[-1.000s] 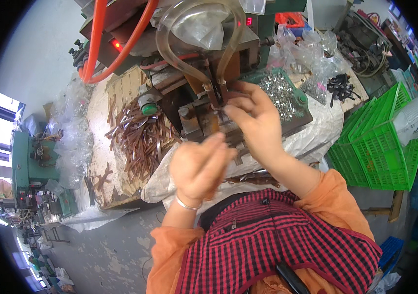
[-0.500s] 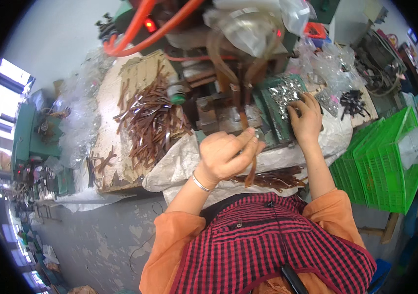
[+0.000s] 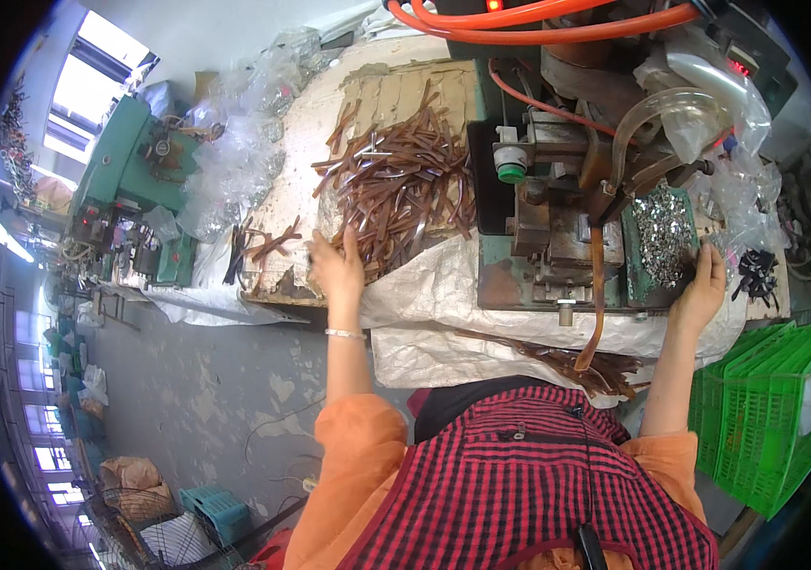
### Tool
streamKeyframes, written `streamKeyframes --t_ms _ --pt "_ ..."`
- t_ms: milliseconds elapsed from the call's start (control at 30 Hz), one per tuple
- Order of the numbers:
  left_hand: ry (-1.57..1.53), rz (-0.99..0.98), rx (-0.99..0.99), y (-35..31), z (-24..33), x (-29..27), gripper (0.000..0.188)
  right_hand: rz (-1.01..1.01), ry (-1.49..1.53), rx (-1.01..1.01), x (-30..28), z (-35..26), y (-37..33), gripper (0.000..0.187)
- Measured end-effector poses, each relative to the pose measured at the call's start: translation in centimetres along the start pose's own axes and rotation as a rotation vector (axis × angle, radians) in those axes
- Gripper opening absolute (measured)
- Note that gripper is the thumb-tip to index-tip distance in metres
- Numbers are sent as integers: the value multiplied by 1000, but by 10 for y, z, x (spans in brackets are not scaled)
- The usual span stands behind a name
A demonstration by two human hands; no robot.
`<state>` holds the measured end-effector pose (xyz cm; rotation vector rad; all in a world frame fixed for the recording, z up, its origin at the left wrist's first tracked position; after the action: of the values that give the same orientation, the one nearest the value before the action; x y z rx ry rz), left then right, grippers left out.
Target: The person repeatedly picks up brown strap-like pieces and small metallic beads, inserts the beads into the straps, and places the assembled pieces into a green plastic basket. The process is continuous and repetitive throughout the clip.
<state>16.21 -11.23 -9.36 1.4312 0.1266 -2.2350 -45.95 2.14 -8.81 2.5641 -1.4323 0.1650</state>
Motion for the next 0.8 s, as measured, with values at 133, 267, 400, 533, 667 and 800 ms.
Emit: streamKeyframes --t_ms 133,267,400,533,667,800 --pt "-348 -165 54 6 55 22 81 -82 -102 -101 42 -3 -2 22" --pt "66 345 359 -1 86 -26 47 -186 0 -100 66 -21 -17 19" --pt "-230 155 655 -33 165 -34 9 -236 -139 -196 69 -30 -24 17" --pt "137 108 526 -22 169 32 29 -201 -441 -330 63 -60 -47 15" --pt "-12 -84 406 2 144 52 34 -169 -417 -312 24 -69 -53 15" --pt "-374 -339 274 7 140 36 30 -389 -393 -275 56 -109 -73 14"
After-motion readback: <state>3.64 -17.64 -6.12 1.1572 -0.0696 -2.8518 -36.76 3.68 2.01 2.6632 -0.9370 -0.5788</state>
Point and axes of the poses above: each hand's wrist, its own y-axis towards the middle knuckle, its own x-axis out of the palm, z = x × y, the point moved 7 cm from there along y, towards the middle knuckle, and after that the axes turned 2 degrees about y, right-handed, at the moved point
